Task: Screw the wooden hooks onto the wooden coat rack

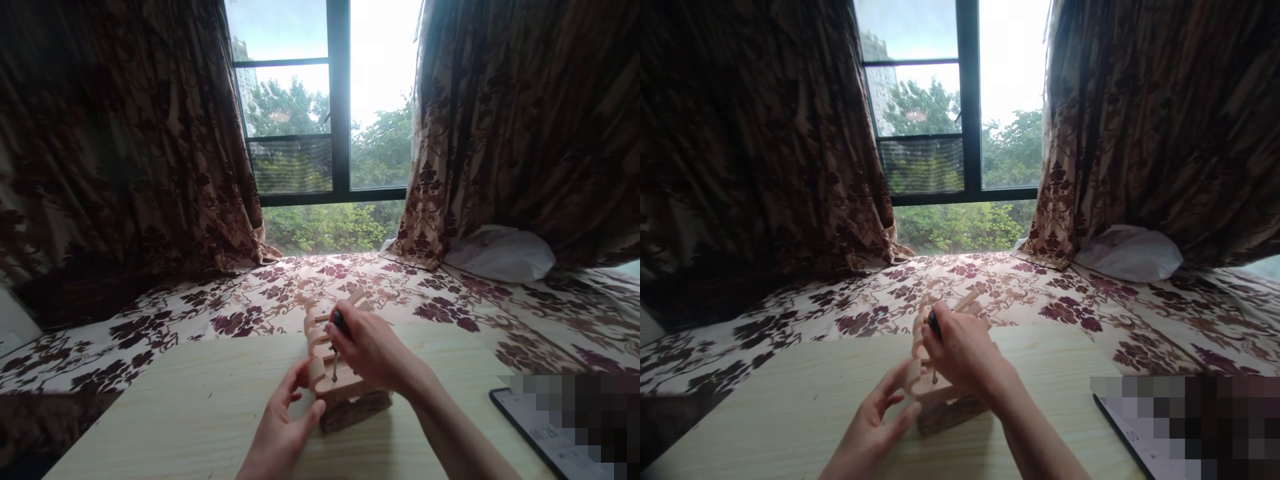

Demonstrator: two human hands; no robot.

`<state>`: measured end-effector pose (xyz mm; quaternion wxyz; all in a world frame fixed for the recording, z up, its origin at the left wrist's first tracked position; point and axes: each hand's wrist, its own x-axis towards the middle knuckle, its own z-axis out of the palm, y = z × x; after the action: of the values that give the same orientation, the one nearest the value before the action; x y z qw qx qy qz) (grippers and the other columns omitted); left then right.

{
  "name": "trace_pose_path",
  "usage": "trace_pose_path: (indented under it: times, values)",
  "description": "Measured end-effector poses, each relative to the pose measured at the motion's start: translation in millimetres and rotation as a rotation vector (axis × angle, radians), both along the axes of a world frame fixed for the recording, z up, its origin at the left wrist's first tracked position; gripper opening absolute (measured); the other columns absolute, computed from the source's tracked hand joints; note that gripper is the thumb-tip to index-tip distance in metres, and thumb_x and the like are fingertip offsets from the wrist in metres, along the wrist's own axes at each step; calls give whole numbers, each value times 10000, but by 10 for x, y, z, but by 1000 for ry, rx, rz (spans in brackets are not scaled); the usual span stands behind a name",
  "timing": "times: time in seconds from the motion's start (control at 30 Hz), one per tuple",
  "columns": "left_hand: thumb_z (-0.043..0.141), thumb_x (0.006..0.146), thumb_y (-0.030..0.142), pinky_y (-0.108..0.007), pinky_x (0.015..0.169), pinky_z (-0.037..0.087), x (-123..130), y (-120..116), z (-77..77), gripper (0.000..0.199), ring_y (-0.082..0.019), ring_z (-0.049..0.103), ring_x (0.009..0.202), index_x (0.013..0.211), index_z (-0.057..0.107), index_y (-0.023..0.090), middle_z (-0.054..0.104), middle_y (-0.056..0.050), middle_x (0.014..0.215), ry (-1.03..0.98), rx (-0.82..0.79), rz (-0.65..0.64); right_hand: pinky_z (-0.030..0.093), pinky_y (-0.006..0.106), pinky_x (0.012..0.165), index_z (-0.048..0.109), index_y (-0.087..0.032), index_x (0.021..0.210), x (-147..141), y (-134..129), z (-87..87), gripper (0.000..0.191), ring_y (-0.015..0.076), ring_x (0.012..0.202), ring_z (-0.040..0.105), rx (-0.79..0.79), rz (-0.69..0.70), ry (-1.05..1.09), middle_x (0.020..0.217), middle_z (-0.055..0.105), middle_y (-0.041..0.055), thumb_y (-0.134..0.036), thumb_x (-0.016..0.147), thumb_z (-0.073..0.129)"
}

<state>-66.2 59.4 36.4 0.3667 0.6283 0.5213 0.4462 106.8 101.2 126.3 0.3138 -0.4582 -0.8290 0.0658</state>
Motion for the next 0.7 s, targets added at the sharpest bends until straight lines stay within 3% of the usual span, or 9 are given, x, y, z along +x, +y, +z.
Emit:
trace_pose_path:
  times: [0.17,0.3,0.4,0.5,0.6,0.7]
  values:
    - [574,793,395,-397,956,427,-14,-187,80,395,-231,572,1049,1156,544,242,596,-58,1223,146,145,196,269,239,565,463,-191,878,41,-13,-10,114,136,618,514,0,75,51,712,600,22,-275,913,395]
    - [554,824,376,-327,878,494,16,-337,167,285,-182,617,917,1074,578,242,651,-29,1073,245,344,347,263,235,552,458,-193,879,80,-24,-20,110,127,594,499,-11,103,66,697,602,8,-282,918,407]
    - [538,842,322,-265,847,521,61,-394,105,285,-159,643,929,1114,583,246,662,-26,1092,439,507,241,238,238,534,457,-198,874,89,0,-17,115,122,579,468,-21,119,74,679,581,-2,-297,914,414]
    - [526,832,240,-294,962,474,111,-368,-65,497,-191,547,1184,1323,451,213,565,-63,1308,777,613,61,205,247,517,454,-200,858,79,43,6,112,117,561,418,-15,129,55,666,557,-4,-297,900,418]
    - [544,780,224,-292,919,500,149,-304,-249,726,-233,494,1241,1436,252,116,407,-134,1424,1022,566,61,179,258,504,451,-198,838,61,97,41,119,113,543,360,10,135,2,659,544,-1,-303,886,424]
    - [515,775,226,-293,864,527,204,-270,-327,742,-257,504,1223,1441,215,97,337,-153,1441,1140,458,62,179,262,505,455,-196,828,45,152,67,132,111,545,338,25,163,-29,674,554,4,-306,891,418]
